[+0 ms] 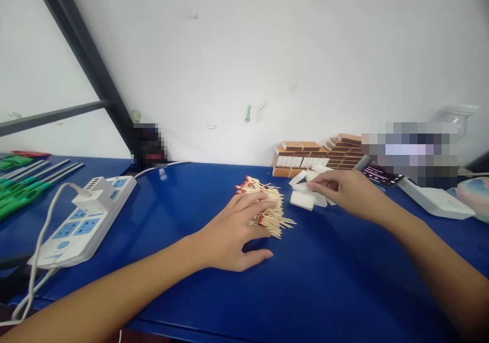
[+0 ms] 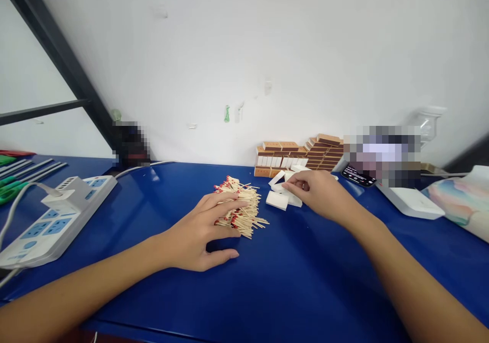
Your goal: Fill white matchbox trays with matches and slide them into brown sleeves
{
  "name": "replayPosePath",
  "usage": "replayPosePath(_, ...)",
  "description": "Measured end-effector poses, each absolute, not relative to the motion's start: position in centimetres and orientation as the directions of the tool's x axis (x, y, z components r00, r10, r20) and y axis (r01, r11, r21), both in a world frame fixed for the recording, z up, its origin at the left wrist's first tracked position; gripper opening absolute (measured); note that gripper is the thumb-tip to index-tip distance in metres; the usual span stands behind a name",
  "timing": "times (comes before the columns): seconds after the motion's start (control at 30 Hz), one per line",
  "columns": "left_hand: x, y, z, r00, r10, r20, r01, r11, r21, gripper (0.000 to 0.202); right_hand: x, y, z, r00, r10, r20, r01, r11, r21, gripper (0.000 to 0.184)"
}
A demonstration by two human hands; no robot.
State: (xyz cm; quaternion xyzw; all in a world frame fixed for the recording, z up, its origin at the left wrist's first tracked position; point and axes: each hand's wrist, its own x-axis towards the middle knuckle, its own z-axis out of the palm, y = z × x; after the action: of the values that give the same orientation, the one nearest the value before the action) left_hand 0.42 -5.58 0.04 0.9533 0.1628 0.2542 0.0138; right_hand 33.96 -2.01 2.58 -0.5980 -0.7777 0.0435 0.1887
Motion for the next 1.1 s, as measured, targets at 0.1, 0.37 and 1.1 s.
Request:
replayPosePath(0.1,0.4,-5.4,-0.1,0.810,0.330,0.484,0.316,-0.942,0.113,0.029,34.1,-2.0,2.4,-0.211,0.941,0.263,0.922,0.281,-0.266,0.041)
replayPosePath(0.37,0.5,-5.0,-0.1,0.772,0.315,0.552,0.311,-0.945,0.104,0.020,30.7,-3.4,2.2,-0.302,0.914,0.273,0.911,0.360,-0.199,0.037)
replayPosePath(1.1,-4.3,2.2,0.2,0.401,0.898,0.183,0.901,-0.423,0.100,0.030,29.2,-2.8,-0.4,-0.152,0.968,0.198,0.987,0.141,0.072,0.046)
